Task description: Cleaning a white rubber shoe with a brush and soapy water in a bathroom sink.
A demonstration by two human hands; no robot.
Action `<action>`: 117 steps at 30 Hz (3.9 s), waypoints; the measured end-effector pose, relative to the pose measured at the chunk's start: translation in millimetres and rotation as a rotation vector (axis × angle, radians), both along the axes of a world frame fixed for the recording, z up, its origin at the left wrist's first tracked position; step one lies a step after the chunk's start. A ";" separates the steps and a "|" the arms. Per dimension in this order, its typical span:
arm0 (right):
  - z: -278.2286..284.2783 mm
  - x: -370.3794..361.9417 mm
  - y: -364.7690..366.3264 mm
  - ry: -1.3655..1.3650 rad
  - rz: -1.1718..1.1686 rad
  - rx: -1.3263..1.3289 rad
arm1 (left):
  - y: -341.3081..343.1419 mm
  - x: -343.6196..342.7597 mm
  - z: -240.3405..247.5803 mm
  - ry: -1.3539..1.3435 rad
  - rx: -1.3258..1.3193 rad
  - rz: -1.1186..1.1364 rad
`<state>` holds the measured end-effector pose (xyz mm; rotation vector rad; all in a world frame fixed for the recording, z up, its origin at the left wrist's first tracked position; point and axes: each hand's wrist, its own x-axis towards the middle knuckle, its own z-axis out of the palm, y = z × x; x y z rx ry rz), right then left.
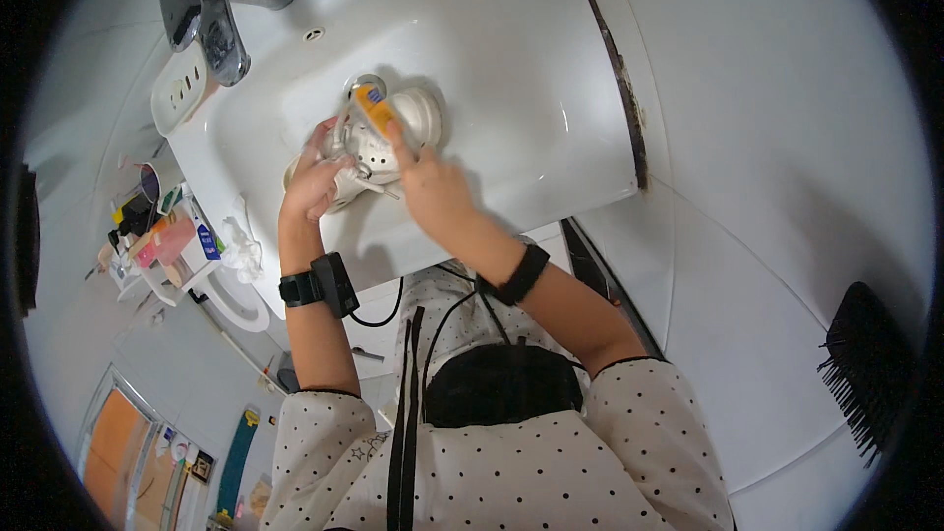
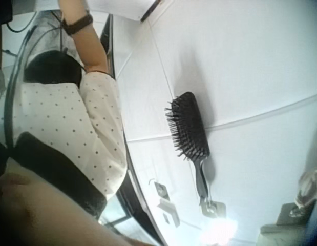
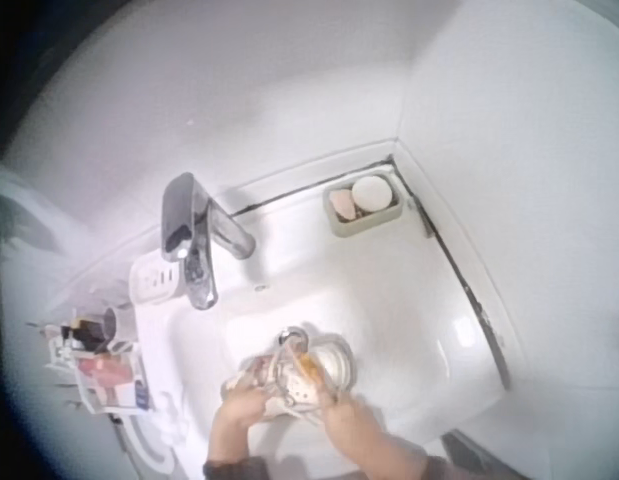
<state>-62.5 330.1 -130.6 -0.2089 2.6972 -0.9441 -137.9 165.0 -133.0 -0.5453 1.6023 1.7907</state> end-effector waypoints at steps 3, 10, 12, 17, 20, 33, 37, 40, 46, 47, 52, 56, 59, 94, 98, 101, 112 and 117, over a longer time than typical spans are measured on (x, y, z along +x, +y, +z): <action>4.0 1.9 -8.9 0.007 -0.035 0.080 | -8.7 0.3 -5.7 -0.017 0.056 0.016; 1.0 0.5 -14.8 -0.027 -0.058 0.028 | -1.4 -3.4 1.1 -0.100 0.050 0.052; 20.4 31.0 -26.2 -0.084 0.021 0.066 | -2.8 -0.2 0.4 -0.122 0.076 0.086; 7.9 -1.9 -15.4 -0.005 -0.145 0.020 | 4.2 11.4 6.4 -0.098 0.138 0.088; 13.2 19.7 -23.9 0.068 -0.117 -0.015 | -6.3 11.7 -0.5 -0.079 0.142 0.114; 29.5 51.3 -19.2 -0.214 -0.064 -0.007 | -3.5 17.2 -4.8 -0.026 0.018 0.138; 19.7 30.1 -23.9 -0.158 -0.117 -0.016 | 3.0 24.1 0.9 0.029 -0.022 0.091; 7.9 -11.4 -28.7 -0.046 -0.179 -0.051 | 8.4 29.3 10.3 -0.021 -0.023 0.038; 46.3 -23.8 39.0 -0.043 -0.082 -0.065 | -9.4 53.1 4.5 0.339 -0.196 -0.117; 57.1 -24.0 52.9 -0.046 -0.073 -0.062 | -9.1 54.6 12.2 0.377 -0.237 -0.146; 84.8 -33.7 75.3 -0.219 0.098 0.102 | -1.3 75.5 23.0 0.346 -0.372 -0.167; 68.6 -37.6 31.4 -0.007 0.243 -0.060 | 4.2 84.9 27.6 0.371 -0.362 -0.119; 85.8 -58.4 15.7 -0.202 0.354 0.161 | 4.6 88.9 28.3 0.324 -0.349 -0.105; 69.0 -95.2 -8.7 -0.442 0.298 0.080 | -3.1 90.9 25.1 0.257 -0.286 -0.107; 82.9 -99.1 39.5 -0.654 0.078 -0.036 | -10.5 86.1 33.9 0.150 -0.325 -0.111; 83.0 -94.8 14.8 -0.479 0.232 0.127 | -7.0 85.9 35.1 0.131 -0.365 -0.180; 81.9 -92.3 57.7 -0.498 0.119 -0.004 | -2.9 80.1 33.6 0.194 -0.329 -0.110; 86.7 -64.8 2.3 -0.252 0.131 -0.026 | -5.3 75.1 23.3 0.288 -0.307 0.055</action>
